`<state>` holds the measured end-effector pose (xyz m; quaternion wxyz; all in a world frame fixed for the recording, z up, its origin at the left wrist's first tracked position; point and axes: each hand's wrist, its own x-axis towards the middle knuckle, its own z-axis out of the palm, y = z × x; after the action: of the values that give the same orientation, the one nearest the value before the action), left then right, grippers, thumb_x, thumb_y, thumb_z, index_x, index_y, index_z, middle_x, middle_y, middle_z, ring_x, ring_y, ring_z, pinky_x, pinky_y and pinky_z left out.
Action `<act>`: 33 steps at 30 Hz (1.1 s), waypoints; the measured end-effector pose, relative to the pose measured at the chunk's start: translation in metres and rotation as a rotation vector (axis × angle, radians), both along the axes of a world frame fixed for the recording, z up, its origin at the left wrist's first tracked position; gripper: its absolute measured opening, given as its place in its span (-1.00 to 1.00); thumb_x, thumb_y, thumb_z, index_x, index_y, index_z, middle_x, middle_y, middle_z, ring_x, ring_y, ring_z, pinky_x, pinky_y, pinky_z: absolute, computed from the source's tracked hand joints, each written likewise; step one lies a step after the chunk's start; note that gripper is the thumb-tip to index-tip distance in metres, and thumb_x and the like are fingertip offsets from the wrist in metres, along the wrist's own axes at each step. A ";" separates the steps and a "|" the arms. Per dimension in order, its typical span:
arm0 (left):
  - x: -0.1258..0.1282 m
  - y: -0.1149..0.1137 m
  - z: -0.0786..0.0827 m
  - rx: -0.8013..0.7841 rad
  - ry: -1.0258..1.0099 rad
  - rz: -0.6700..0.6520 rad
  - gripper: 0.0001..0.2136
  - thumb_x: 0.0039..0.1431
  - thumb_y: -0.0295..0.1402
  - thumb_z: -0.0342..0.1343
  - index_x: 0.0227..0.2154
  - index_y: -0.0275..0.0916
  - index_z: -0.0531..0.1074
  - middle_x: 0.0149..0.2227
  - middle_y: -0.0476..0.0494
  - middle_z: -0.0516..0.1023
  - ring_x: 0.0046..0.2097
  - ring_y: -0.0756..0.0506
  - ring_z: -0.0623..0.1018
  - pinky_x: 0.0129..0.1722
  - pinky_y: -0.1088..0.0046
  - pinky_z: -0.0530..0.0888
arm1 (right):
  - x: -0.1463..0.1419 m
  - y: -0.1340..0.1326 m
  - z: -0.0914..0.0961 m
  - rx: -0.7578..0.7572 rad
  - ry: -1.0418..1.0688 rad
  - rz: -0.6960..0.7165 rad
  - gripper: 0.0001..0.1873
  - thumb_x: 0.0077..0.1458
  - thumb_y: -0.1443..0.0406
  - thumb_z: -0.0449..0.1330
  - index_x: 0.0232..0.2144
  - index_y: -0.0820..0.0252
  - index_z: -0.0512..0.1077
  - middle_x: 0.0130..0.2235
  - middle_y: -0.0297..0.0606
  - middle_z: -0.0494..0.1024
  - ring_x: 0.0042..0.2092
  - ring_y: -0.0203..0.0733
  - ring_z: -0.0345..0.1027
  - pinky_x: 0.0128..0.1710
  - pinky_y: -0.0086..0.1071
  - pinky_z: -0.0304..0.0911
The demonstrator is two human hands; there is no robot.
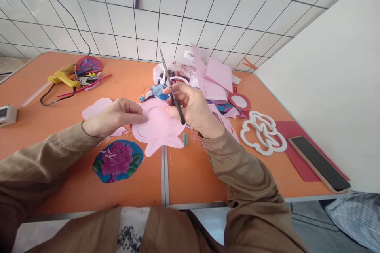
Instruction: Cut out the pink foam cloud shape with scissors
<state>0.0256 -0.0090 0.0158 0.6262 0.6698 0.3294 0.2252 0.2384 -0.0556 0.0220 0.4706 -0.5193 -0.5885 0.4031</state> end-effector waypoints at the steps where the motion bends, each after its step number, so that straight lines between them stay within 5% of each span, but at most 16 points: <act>1: 0.000 0.000 0.000 0.002 0.004 -0.009 -0.67 -0.09 -0.39 0.24 -0.82 -0.27 0.25 -0.72 0.04 0.18 -0.62 0.11 0.19 -0.67 0.60 0.13 | -0.001 -0.001 0.001 0.007 -0.009 0.000 -0.70 -0.20 0.30 0.39 -0.34 0.03 0.45 -0.43 -0.40 0.45 -0.41 -0.25 0.33 -0.50 -0.37 0.29; 11: 0.000 0.000 -0.002 0.040 0.030 -0.079 -0.61 -0.05 -0.34 0.23 -0.82 -0.25 0.18 -0.72 0.06 0.11 -0.63 0.11 0.13 -0.67 0.56 0.05 | -0.001 0.000 0.001 0.028 -0.052 0.016 -0.79 -0.15 0.29 0.36 -0.39 0.07 0.43 -0.45 -0.38 0.42 -0.42 -0.23 0.36 -0.49 -0.33 0.30; 19: -0.006 0.007 0.002 0.092 0.144 -0.144 -0.68 -0.10 -0.20 0.36 -0.72 -0.25 0.38 -0.68 0.04 0.19 -0.62 0.08 0.15 -0.67 0.52 0.01 | -0.003 -0.002 -0.001 -0.001 -0.059 0.014 -0.77 -0.16 0.30 0.37 -0.38 0.06 0.43 -0.47 -0.40 0.42 -0.47 -0.27 0.29 -0.56 -0.39 0.20; 29: 0.006 -0.010 -0.007 0.233 -0.087 0.126 -0.83 0.03 -0.27 0.27 -0.47 -0.29 0.59 -0.49 -0.09 0.54 -0.48 0.02 0.42 -0.53 0.52 0.33 | -0.007 -0.005 -0.002 -0.006 -0.043 0.046 -0.76 -0.14 0.33 0.38 -0.35 0.09 0.47 -0.48 -0.39 0.45 -0.48 -0.28 0.29 -0.57 -0.42 0.21; 33: 0.004 -0.010 -0.007 0.291 -0.036 0.138 -0.78 0.07 -0.29 0.23 -0.57 -0.33 0.52 -0.58 -0.05 0.46 -0.54 0.05 0.35 -0.57 0.53 0.28 | -0.009 -0.006 0.000 -0.045 -0.062 0.051 -0.72 -0.17 0.40 0.37 -0.32 0.12 0.48 -0.47 -0.39 0.45 -0.47 -0.30 0.29 -0.55 -0.44 0.22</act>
<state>0.0299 -0.0194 0.0086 0.5113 0.7252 0.3271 0.3249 0.2298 -0.0620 0.0219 0.4300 -0.5268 -0.6068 0.4117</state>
